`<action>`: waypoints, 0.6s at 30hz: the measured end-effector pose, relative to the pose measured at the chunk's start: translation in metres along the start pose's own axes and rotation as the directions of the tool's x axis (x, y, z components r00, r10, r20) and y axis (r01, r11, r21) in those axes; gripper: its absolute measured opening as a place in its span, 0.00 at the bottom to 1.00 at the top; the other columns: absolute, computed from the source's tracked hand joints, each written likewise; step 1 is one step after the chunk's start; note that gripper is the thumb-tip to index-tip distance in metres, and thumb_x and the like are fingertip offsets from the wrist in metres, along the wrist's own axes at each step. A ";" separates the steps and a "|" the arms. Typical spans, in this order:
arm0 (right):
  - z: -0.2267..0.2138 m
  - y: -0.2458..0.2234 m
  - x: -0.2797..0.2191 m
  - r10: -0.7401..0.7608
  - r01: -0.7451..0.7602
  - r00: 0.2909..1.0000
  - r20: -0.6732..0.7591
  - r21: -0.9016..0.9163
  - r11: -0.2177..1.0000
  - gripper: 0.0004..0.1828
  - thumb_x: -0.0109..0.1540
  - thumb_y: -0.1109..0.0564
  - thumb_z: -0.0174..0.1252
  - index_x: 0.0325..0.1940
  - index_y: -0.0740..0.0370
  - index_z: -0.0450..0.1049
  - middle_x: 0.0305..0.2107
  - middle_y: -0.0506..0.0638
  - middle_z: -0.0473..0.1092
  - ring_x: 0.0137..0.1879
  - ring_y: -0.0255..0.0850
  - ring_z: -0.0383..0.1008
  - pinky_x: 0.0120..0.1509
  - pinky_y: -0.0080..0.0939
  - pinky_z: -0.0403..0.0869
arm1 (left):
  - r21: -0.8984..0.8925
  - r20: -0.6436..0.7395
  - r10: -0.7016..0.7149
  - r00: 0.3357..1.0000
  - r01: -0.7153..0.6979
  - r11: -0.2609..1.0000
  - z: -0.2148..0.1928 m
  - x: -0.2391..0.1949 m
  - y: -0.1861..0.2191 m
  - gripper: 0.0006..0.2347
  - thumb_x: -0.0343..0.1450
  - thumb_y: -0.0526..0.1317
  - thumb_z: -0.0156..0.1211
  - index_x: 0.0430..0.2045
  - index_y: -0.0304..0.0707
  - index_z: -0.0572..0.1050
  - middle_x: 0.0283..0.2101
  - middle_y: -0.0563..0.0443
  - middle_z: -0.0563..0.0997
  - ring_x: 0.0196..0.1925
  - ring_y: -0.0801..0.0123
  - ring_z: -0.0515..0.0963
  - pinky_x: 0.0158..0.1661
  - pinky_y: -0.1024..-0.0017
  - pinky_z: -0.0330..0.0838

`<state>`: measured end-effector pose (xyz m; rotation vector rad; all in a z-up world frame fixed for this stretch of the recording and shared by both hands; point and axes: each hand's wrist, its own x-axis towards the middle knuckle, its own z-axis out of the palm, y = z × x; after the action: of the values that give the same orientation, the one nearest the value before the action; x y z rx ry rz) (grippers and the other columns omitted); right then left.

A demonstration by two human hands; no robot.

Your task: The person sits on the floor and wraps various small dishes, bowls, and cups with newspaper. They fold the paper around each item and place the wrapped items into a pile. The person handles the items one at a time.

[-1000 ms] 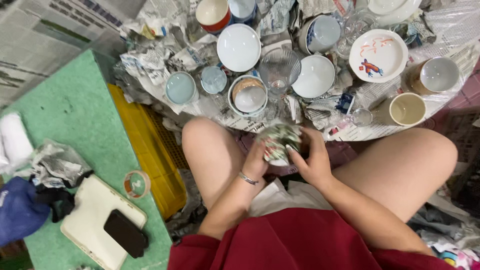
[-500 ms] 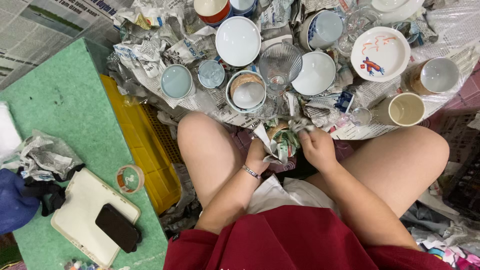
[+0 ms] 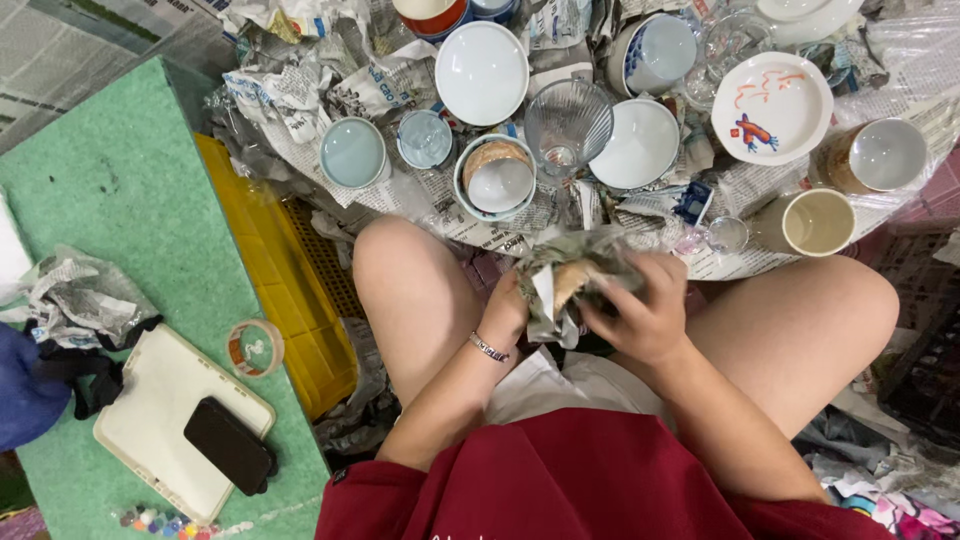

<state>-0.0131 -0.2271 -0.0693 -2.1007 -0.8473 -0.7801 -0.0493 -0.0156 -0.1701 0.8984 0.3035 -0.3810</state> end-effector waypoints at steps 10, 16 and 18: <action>0.024 0.011 -0.053 0.647 -0.796 0.560 0.517 0.553 0.247 0.20 0.59 0.67 0.59 0.56 0.65 0.76 0.49 0.53 0.77 0.55 0.39 0.76 0.61 0.38 0.74 | 0.751 0.023 -0.109 0.994 0.055 0.658 0.047 -0.089 0.093 0.19 0.80 0.47 0.52 0.63 0.37 0.70 0.41 0.48 0.78 0.42 0.66 0.74 0.45 0.66 0.71; 0.030 0.015 -0.052 0.668 -0.888 0.419 0.616 0.433 0.158 0.19 0.61 0.65 0.62 0.57 0.65 0.77 0.46 0.48 0.77 0.50 0.32 0.75 0.54 0.32 0.74 | 0.968 0.015 0.087 0.996 0.007 -0.250 0.036 -0.150 0.129 0.14 0.64 0.49 0.68 0.23 0.36 0.78 0.31 0.43 0.81 0.38 0.54 0.80 0.43 0.58 0.74; 0.031 0.013 -0.047 0.674 -0.903 0.398 0.622 0.396 0.167 0.18 0.62 0.63 0.63 0.57 0.65 0.77 0.45 0.48 0.77 0.49 0.32 0.74 0.53 0.32 0.73 | 0.964 0.115 0.028 0.993 -0.105 -0.246 0.035 -0.161 0.117 0.14 0.59 0.50 0.69 0.23 0.38 0.79 0.30 0.43 0.80 0.38 0.53 0.79 0.45 0.56 0.72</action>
<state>-0.0233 -0.2242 -0.1257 -1.5573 0.0333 0.4770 -0.1372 0.0534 -0.0016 2.6523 -0.2747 -0.5270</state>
